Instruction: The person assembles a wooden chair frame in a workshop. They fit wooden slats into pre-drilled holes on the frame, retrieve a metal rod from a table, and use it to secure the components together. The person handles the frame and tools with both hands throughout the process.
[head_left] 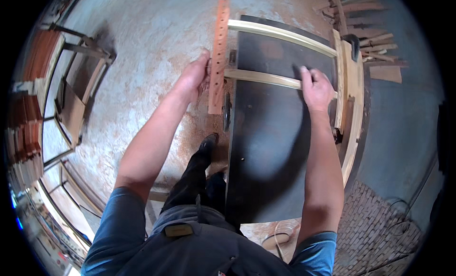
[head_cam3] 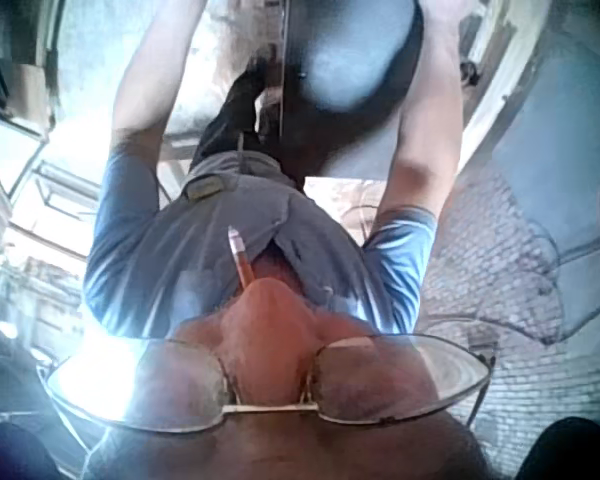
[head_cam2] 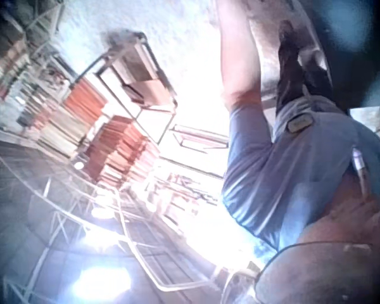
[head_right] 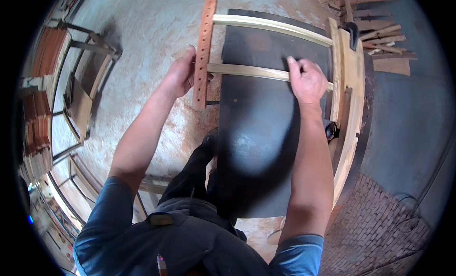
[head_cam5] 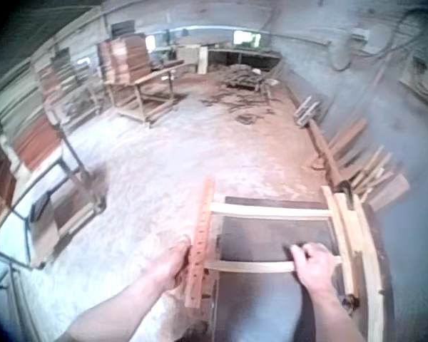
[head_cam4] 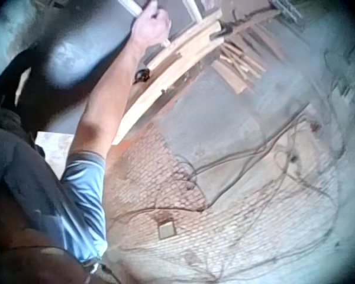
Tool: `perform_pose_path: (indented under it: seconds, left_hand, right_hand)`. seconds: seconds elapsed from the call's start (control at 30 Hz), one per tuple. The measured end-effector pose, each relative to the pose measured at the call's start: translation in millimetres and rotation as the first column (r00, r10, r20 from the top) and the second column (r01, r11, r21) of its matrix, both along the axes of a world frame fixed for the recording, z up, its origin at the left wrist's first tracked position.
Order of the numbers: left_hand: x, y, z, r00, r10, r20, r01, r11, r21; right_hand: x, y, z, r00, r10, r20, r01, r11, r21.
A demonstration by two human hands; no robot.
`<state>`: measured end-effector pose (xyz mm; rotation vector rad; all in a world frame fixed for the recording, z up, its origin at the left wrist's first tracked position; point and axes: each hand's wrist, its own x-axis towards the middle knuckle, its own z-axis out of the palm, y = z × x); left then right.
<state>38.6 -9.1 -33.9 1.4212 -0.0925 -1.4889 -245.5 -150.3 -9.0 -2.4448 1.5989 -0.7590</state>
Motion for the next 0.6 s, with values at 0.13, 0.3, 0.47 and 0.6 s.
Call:
perform_pose_path:
  seconds: [0.13,0.3,0.47,0.6]
  left_hand:
    - [-3,30,-125,0.976,-0.131,0.177,0.123,0.991,0.053]
    - [-2,-27,-127,0.973,-0.102,0.205,0.137,0.977,-0.164]
    - [5,-79,-114,0.955,-0.231,0.185,0.280,0.908,-0.312]
    - [11,-90,-123,0.969,-0.231,0.088,0.247,0.918,-0.310]
  right_hand:
    - [9,0,0,0.999,-0.019,-0.029,0.021,0.999,0.047]
    - [6,-1,2,0.999,-0.036,-0.015,0.037,0.999,0.031]
    - [9,-5,0,0.999,0.018,-0.050,-0.020,0.999,-0.039]
    - [9,-5,-1,0.999,0.032,-0.031,-0.034,0.997,-0.065]
